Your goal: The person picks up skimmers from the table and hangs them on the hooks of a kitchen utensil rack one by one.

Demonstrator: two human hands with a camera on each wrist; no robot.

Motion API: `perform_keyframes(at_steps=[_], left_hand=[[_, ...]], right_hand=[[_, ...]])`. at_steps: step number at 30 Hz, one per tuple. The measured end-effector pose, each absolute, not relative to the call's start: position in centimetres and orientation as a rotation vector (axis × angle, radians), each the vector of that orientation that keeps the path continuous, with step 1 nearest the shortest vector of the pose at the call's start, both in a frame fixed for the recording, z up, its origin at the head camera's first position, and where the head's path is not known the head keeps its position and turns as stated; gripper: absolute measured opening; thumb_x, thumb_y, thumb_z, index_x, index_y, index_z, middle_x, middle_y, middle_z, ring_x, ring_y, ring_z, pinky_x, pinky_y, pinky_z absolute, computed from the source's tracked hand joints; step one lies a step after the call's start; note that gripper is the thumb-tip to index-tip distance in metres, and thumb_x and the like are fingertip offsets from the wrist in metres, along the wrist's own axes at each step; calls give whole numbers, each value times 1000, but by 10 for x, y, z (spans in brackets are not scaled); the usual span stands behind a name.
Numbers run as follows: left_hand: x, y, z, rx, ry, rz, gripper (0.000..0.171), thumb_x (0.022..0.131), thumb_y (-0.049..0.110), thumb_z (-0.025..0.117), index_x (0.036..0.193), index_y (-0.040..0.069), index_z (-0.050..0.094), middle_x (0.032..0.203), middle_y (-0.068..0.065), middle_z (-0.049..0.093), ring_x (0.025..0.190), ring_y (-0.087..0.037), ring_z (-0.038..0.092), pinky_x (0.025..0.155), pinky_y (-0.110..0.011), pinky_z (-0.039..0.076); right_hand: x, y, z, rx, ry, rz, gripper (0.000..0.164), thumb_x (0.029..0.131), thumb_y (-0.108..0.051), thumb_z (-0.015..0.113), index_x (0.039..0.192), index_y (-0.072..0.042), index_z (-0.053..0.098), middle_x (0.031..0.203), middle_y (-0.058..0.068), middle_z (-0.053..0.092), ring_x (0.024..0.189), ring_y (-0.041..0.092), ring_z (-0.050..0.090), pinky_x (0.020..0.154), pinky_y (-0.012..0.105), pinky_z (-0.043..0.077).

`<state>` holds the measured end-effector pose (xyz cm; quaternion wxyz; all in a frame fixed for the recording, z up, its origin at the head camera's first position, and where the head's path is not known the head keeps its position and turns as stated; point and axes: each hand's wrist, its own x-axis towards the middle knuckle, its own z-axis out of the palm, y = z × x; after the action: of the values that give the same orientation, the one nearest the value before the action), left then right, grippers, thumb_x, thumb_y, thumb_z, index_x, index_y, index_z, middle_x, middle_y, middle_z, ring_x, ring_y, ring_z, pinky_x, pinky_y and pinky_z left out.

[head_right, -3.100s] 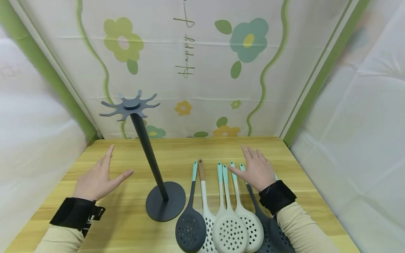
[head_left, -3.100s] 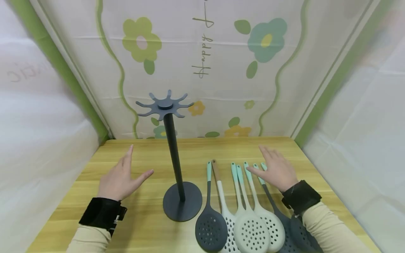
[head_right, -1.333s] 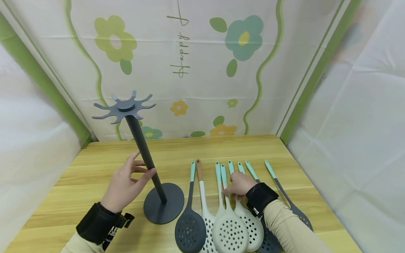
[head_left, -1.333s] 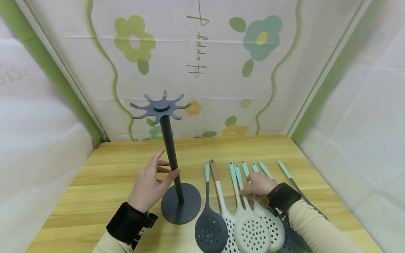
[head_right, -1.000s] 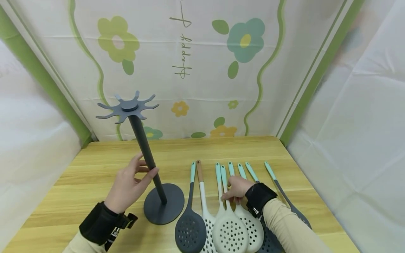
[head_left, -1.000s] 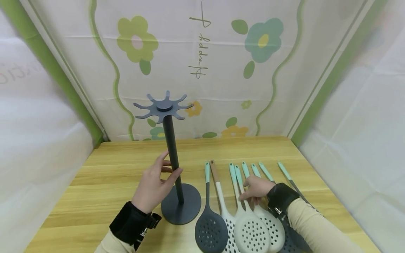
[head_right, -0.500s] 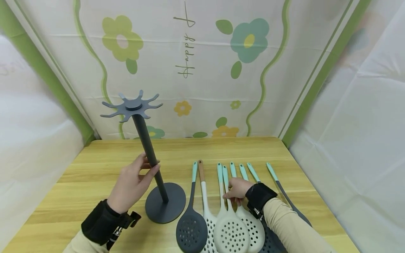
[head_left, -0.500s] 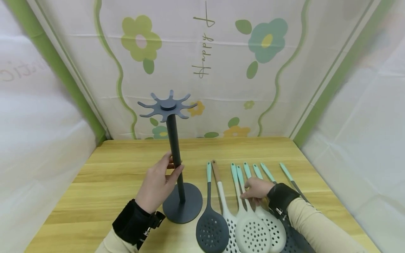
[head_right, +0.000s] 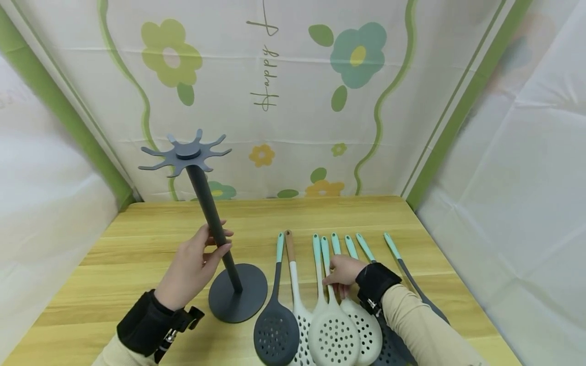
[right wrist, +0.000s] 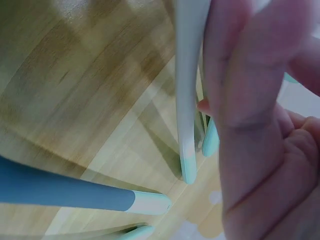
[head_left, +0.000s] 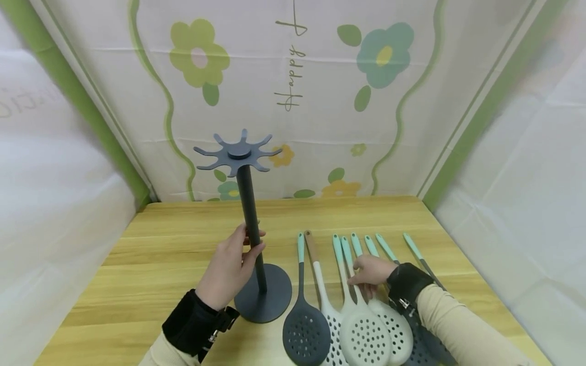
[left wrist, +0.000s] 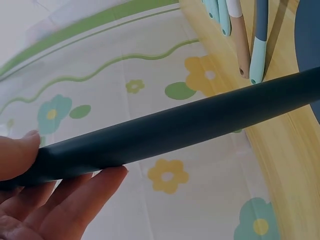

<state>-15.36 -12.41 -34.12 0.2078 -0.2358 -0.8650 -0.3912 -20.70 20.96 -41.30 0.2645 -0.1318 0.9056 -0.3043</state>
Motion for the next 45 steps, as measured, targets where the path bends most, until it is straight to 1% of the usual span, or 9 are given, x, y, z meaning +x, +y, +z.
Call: perform_keyframes(at_steps=[2,4,6,7,14,26,29,36,45], left_hand=[[-153,-124,-342,-656,-2410,-1100,38,90,-3,68,125,-1,53,111,-13,69,89,-24,69,69,-33,64],[-153,-123,-343,-651,-2411,-1108,35,91,-3,67,122,0,54,109,-12,69,89,-24,69,69,-33,64],[-153,-123,-344,-646,-2407,-1102,32,91,-3,67,120,0,54,107,-12,69,89,-23,69,69,-33,64],[-153,-123,-345,-643,-2406,-1095,32,91,-3,67,120,0,54,106,-11,68,89,-23,69,69,-34,64],[-155,-123,-348,-652,-2393,-1059,32,90,-4,67,118,-1,52,100,-9,66,86,-22,67,68,-34,64],[-159,-130,-345,-724,-2463,-1238,39,93,-3,64,129,-1,50,109,-12,65,96,-24,67,76,-31,63],[-161,-133,-345,-780,-2453,-1245,39,93,-2,63,130,-1,49,110,-12,65,95,-23,68,75,-29,63],[-166,-136,-352,-822,-2447,-1249,37,93,-2,64,128,0,50,109,-9,66,93,-22,70,75,-27,63],[-167,-135,-355,-802,-2436,-1175,34,92,-1,65,123,1,52,105,-9,67,90,-21,70,71,-27,63]], right_hand=[[-206,211,-411,-331,2429,-867,28,93,-11,67,98,15,58,53,7,62,37,6,54,39,25,51],[-205,212,-409,-310,2415,-899,48,93,-11,67,119,25,49,54,9,64,37,7,56,41,30,56],[-204,213,-407,-277,2408,-931,60,93,-10,66,133,26,39,56,11,65,38,9,58,44,34,58],[-204,214,-406,-264,2407,-940,61,93,-10,66,135,25,38,57,11,65,39,10,59,45,35,59],[-204,218,-396,-296,2381,-1016,57,95,-9,62,138,20,36,59,10,66,42,10,61,51,39,61],[-207,225,-376,-313,2400,-1086,65,96,-14,62,143,18,31,64,10,66,49,17,65,59,50,62],[-208,224,-369,-323,2411,-1078,66,97,-15,62,144,17,29,65,9,66,50,16,65,60,49,62],[-209,220,-355,-337,2403,-1083,66,96,-15,62,146,13,29,68,9,66,51,17,65,54,36,61],[-215,220,-348,-388,2410,-1073,66,97,-18,63,147,9,30,71,9,67,54,20,67,56,39,62]])
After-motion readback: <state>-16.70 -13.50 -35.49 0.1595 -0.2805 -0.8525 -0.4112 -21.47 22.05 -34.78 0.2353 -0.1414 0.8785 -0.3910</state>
